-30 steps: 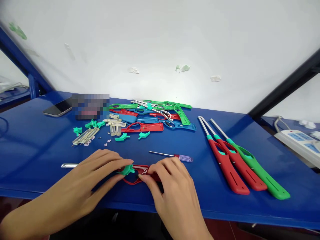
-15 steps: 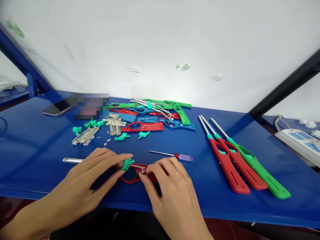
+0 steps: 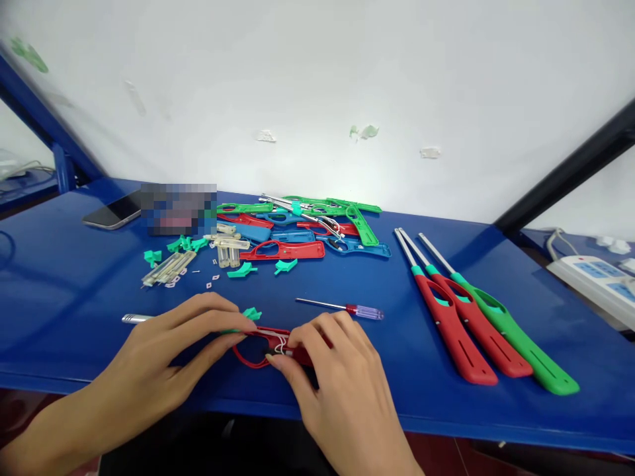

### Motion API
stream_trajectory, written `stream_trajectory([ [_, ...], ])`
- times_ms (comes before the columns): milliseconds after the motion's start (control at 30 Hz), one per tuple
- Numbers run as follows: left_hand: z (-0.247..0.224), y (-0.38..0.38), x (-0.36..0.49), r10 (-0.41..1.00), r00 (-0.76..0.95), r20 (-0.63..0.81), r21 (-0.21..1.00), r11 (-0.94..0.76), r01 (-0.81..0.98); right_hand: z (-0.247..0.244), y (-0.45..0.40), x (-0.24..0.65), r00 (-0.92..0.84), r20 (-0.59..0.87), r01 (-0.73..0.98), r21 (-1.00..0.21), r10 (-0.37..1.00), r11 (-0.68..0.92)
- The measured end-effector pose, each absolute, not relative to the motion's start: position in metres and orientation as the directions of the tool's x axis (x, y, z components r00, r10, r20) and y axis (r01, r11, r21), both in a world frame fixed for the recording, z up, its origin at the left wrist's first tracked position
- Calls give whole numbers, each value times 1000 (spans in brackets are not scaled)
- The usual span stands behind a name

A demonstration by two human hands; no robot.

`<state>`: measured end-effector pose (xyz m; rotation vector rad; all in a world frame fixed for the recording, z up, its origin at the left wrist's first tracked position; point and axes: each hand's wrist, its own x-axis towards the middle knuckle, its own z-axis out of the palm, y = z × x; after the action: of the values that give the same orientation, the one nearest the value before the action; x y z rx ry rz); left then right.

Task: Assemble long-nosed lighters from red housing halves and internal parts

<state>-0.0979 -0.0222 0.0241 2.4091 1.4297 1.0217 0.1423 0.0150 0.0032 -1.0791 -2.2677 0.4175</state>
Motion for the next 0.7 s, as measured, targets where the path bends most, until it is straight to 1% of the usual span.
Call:
stream_trajectory([
  [100, 24, -21, -100, 826, 293, 481, 437, -516, 737, 4, 15, 143, -504, 377, 580, -519, 777, 628],
  [200, 22, -19, -100, 810, 336, 480, 416, -547, 726, 5, 16, 144, -532, 366, 560, -525, 763, 642],
  [300, 19, -16, -100, 774, 418, 476, 388, -612, 689, 6, 17, 144, -595, 344, 545, -492, 726, 679],
  [400, 18, -14, -101, 769, 434, 470, 358, -615, 702, 7, 18, 144, -630, 336, 545, -451, 700, 707],
  [533, 19, -14, -105, 762, 456, 459, 319, -621, 716, 9, 17, 142, -635, 327, 552, -442, 700, 707],
  [700, 19, -15, -107, 774, 491, 399, 325, -620, 714, 9, 17, 143, -646, 326, 549, -430, 690, 717],
])
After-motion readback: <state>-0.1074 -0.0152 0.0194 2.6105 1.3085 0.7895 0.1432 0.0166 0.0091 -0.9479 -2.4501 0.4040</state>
